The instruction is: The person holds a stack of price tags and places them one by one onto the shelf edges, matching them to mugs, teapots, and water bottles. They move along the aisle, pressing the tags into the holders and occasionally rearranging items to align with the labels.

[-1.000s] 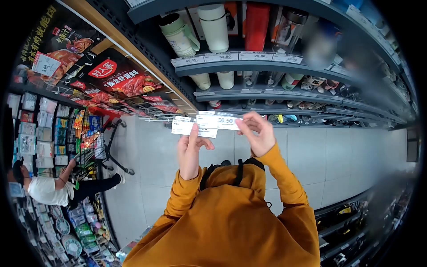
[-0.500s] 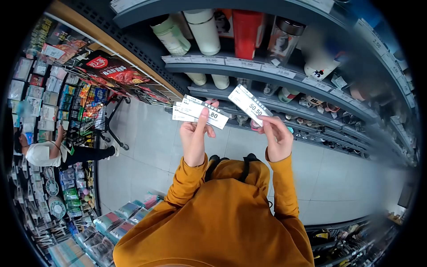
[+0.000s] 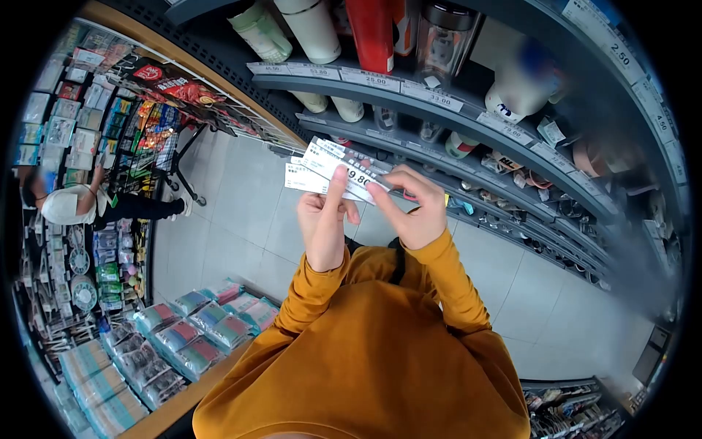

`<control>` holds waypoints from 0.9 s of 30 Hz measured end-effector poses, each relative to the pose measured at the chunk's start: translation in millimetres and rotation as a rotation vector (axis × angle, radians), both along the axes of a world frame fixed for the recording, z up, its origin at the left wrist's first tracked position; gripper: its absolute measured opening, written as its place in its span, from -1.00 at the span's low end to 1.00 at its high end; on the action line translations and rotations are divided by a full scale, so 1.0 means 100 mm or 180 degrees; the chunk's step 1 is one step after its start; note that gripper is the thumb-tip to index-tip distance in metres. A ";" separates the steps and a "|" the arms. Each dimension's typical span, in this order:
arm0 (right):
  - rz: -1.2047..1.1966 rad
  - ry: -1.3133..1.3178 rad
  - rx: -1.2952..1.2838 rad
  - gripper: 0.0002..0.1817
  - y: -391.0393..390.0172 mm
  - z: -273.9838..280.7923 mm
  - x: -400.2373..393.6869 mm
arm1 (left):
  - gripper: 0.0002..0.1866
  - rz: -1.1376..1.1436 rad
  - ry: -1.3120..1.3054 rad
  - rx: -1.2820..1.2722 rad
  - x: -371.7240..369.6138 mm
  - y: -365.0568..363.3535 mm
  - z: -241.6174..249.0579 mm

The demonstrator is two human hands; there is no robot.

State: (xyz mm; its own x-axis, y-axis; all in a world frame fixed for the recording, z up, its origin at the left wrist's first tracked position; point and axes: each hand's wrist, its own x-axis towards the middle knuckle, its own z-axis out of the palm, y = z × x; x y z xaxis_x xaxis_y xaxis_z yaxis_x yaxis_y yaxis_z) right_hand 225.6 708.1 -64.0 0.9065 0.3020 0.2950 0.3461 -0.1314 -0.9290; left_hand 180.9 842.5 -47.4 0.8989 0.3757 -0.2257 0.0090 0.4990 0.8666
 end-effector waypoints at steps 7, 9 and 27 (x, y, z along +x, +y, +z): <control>-0.0006 0.0474 0.0507 -0.88 -0.23 -0.06 0.09 | -0.36 -0.0490 0.0012 0.0429 -0.06 -0.06 -0.16; -0.0025 0.0447 0.0528 -0.87 -0.27 -0.08 0.12 | -0.35 -0.0660 0.0056 0.0435 -0.06 -0.04 -0.16; -0.0272 0.0749 0.0568 -0.80 0.05 -0.05 0.09 | -0.60 -0.0644 -0.0134 -0.0027 0.10 0.55 -0.16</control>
State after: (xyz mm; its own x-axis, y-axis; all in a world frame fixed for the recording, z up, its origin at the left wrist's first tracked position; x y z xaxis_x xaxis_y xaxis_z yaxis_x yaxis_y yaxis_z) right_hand 234.3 712.7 -69.1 0.9761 0.1841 0.1154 0.1134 0.0216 -0.9933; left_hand 190.7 897.7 -63.4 0.9645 0.1848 -0.1886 0.0736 0.4981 0.8640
